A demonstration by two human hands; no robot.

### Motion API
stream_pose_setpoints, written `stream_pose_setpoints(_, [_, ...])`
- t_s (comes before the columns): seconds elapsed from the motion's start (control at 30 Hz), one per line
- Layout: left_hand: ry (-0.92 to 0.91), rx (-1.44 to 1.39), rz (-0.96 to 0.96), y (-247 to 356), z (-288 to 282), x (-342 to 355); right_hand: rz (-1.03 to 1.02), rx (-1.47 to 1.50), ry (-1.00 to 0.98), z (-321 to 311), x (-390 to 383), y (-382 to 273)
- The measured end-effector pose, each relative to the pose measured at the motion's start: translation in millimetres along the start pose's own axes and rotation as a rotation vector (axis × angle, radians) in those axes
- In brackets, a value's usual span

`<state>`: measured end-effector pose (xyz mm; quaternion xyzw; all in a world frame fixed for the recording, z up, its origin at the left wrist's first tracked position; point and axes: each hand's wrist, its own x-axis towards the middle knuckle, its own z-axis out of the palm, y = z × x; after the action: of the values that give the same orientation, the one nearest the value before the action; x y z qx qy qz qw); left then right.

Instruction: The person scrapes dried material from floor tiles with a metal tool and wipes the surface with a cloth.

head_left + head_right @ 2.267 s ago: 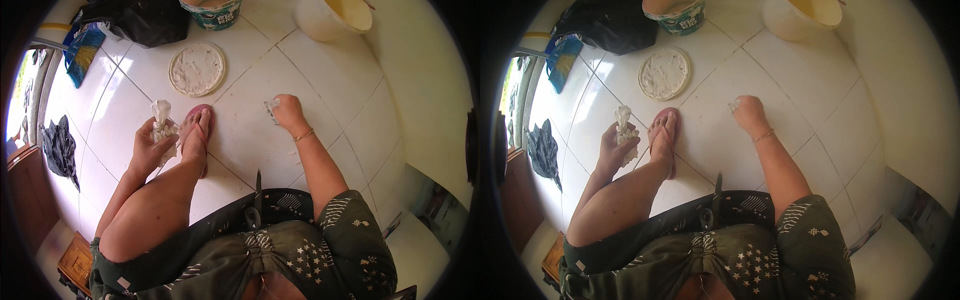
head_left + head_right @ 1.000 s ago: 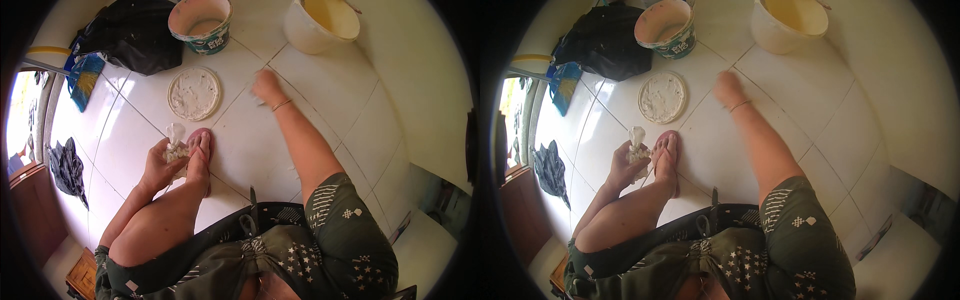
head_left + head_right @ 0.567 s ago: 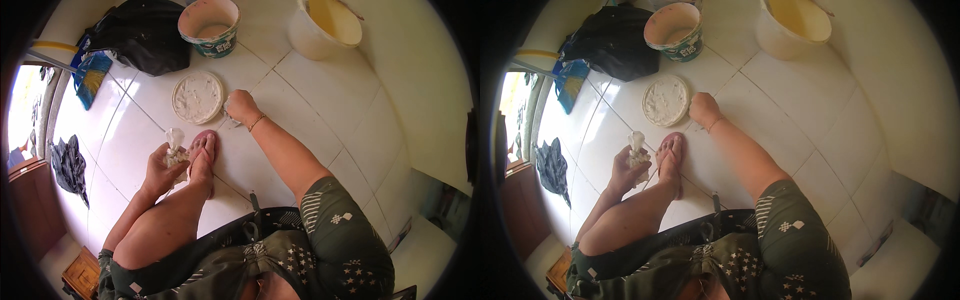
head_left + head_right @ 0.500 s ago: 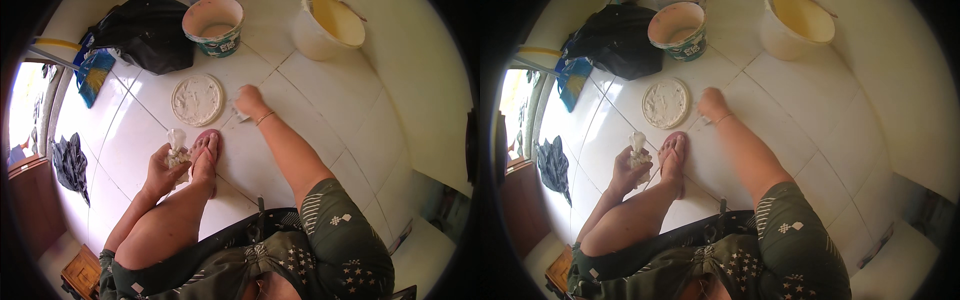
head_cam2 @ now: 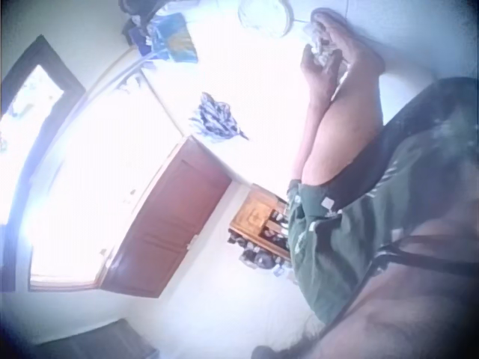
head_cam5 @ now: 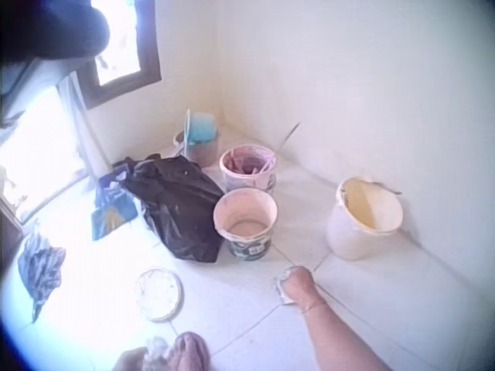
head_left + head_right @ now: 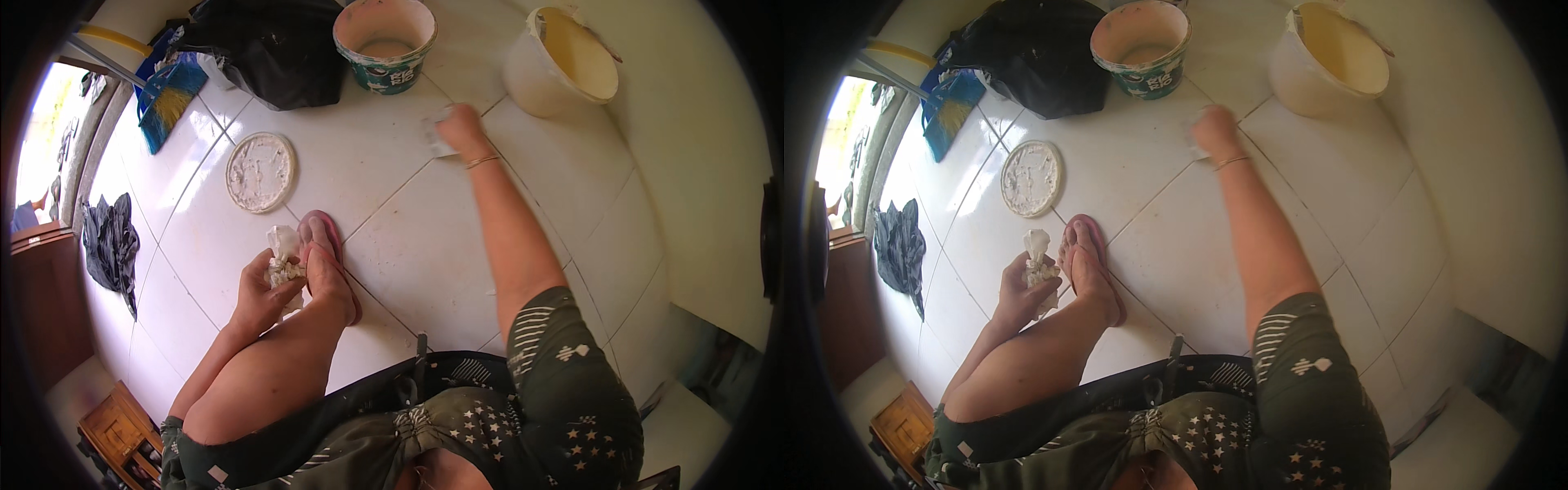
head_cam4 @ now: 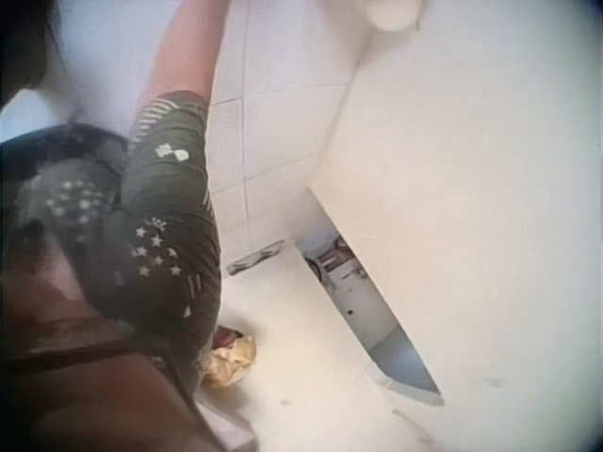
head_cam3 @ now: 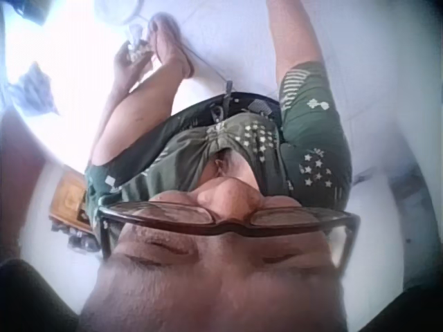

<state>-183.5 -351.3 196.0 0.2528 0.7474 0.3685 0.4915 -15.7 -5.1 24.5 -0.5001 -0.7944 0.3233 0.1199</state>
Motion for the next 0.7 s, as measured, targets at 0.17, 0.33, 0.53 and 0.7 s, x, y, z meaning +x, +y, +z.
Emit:
stream_pose_setpoints(0.17, [-0.019, 0.150, 0.084, 18, -5, 10, 0.081, -0.072, -0.111, -41, -9, 24])
stream_pose_setpoints(0.33, [0.005, 0.275, 0.285, 38, -7, 29, -0.285, -0.211, -0.252, 71, -50, -28])
stream_pose_setpoints(0.53, [0.004, 0.222, 0.214, 24, -8, 13, -0.025, -0.098, -0.243, -11, -23, 11])
stream_pose_setpoints(0.7, [-0.002, 0.164, 0.191, 7, -16, 7, -0.277, -0.166, -0.208, 72, -93, -33])
